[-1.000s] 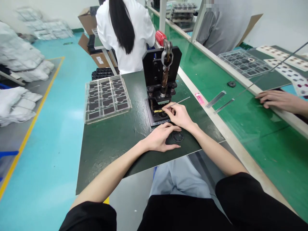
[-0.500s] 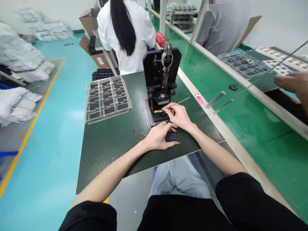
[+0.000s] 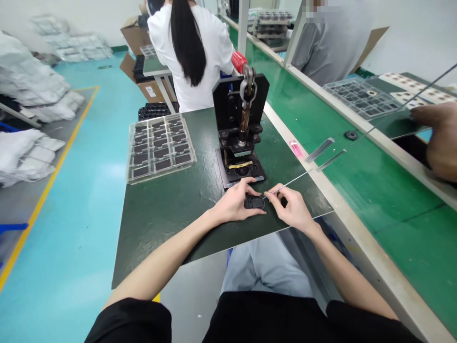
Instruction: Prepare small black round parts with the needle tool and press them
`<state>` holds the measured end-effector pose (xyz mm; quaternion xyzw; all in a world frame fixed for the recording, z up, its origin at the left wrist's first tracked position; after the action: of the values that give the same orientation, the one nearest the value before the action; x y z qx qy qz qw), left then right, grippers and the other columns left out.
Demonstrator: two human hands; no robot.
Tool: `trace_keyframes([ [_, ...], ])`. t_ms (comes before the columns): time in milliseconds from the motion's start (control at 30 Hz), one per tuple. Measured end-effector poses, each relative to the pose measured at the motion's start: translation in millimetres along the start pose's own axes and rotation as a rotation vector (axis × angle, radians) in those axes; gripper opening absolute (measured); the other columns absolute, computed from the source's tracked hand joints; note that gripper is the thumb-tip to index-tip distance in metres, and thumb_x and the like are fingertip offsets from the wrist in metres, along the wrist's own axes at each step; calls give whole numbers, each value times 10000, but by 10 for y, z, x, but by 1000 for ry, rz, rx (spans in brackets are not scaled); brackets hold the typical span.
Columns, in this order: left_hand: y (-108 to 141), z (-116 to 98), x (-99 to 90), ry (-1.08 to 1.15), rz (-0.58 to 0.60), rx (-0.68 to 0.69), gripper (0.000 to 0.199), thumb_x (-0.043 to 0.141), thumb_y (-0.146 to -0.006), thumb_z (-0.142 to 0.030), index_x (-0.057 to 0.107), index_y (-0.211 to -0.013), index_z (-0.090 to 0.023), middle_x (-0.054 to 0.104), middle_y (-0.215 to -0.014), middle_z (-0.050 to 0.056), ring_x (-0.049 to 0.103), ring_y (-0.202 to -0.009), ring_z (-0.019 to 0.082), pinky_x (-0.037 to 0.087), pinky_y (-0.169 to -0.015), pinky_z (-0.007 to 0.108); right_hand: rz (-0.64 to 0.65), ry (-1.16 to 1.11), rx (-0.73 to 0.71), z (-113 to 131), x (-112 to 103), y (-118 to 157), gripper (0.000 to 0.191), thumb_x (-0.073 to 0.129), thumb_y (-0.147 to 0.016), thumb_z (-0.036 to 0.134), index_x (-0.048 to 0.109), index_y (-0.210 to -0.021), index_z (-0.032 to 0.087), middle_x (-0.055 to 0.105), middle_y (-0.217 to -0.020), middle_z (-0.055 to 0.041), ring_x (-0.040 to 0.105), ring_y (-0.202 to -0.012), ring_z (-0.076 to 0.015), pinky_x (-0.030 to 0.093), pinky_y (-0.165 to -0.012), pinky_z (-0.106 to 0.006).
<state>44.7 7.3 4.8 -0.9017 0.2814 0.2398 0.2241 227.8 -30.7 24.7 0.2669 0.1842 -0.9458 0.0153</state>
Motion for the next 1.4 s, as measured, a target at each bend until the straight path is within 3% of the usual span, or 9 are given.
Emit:
trace_keyframes([
  [367, -10, 14, 13, 18, 3, -8, 863, 897, -742, -491, 371, -1371, -221, 769, -1054, 68, 748, -1058, 286, 571, -929, 408, -15, 67, -14, -24, 4, 10, 219, 574, -1008, 296, 613, -815, 200, 605, -692, 2, 479, -508, -104, 385, -497, -240],
  [767, -26, -8, 8, 38, -13, -1, 875, 909, -734, -470, 372, -1378, -219, 761, -1011, 46, 750, -1052, 280, 565, -934, 396, 22, 134, -74, -4, 26, 2, 205, 563, -1015, 270, 607, -825, 206, 612, -703, -4, 535, -562, -134, 429, -556, -268],
  [1133, -27, -29, -9, 33, -3, 10, 869, 895, -751, -473, 357, -1383, -217, 761, -989, 42, 752, -1037, 275, 572, -923, 395, 54, 424, -336, 98, 78, 19, 197, 512, -1047, 214, 580, -862, 203, 669, -802, -61, 635, -749, -202, 447, -631, -319],
  [1400, -18, -18, 15, 40, -13, -28, 860, 897, -739, -472, 373, -1372, -216, 753, -985, 40, 746, -1042, 276, 571, -917, 395, 76, 365, -343, 66, 133, 19, 208, 486, -1048, 192, 537, -847, 215, 642, -795, -59, 605, -750, -207, 437, -636, -328],
])
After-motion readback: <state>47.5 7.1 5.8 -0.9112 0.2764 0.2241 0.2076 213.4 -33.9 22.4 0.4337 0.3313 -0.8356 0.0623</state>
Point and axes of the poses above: each hand's wrist, its own y-axis away from the middle knuckle, its own x-axis out of the palm, z = x × y, the point moved 4 cm from there along -y, towards the middle knuckle
